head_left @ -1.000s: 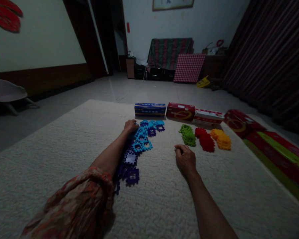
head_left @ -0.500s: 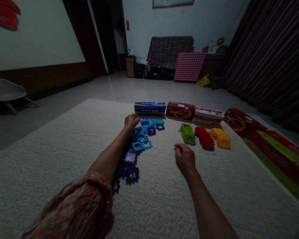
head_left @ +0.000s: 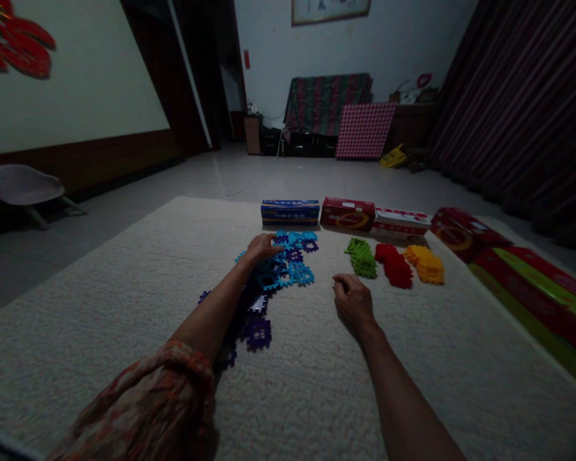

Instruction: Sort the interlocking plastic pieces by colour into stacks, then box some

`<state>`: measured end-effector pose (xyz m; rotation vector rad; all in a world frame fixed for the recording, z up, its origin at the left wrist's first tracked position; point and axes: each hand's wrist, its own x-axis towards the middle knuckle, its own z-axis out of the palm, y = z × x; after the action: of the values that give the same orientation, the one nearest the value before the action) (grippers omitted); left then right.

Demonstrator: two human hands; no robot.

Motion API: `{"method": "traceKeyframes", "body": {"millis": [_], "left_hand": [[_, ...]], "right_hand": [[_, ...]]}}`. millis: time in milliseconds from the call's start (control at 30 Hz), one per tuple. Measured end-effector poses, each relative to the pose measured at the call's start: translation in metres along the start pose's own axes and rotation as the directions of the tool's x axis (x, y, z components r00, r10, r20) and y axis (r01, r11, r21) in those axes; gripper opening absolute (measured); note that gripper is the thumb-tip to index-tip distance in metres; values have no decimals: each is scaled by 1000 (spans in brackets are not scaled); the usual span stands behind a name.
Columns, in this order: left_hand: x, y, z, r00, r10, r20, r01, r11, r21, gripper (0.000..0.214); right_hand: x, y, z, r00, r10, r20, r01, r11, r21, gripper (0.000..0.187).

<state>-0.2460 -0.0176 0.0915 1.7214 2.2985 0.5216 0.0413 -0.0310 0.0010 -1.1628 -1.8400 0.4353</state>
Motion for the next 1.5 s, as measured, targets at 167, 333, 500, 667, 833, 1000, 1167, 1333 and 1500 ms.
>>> {"method": "traceKeyframes", "body": {"millis": [167, 333, 500, 667, 833, 1000, 1167, 1333, 1500], "left_hand": [[-2, -5, 14, 997, 43, 61, -48, 994, 96, 57], [-3, -7, 21, 999, 46, -12, -43, 984, 175, 57], [-1, -11, 18, 998, 55, 3, -55, 988, 143, 47], [1, -13, 17, 993, 116, 20, -117, 989, 93, 41], [8, -11, 16, 976, 209, 68, -214, 973, 81, 40], [12, -7, 15, 984, 156, 88, -166, 980, 112, 46], [10, -9, 13, 987, 156, 41, -158, 987, 35, 61], [11, -14, 13, 996, 91, 7, -89, 984, -156, 67], [17, -19, 13, 997, 60, -49, -73, 930, -359, 44]], "right_hand": [[0, -1, 0, 1000, -17, 6, 17, 1000, 6, 28], [0, 0, 1, 999, -35, 3, 35, 999, -18, 27], [0, 1, 1, 1000, -30, 6, 31, 999, -23, 28], [1, 1, 1, 1000, -27, 15, 27, 999, -23, 27], [0, 2, 0, 1000, -15, 20, 16, 999, -31, 28], [0, 2, 1, 1000, -20, 17, 20, 999, -33, 28], [1, 5, 3, 1000, -19, 21, 20, 999, -37, 29], [0, 5, 3, 1000, -17, 20, 18, 999, -40, 28], [0, 6, 2, 999, -25, 23, 25, 999, -35, 28]]}}
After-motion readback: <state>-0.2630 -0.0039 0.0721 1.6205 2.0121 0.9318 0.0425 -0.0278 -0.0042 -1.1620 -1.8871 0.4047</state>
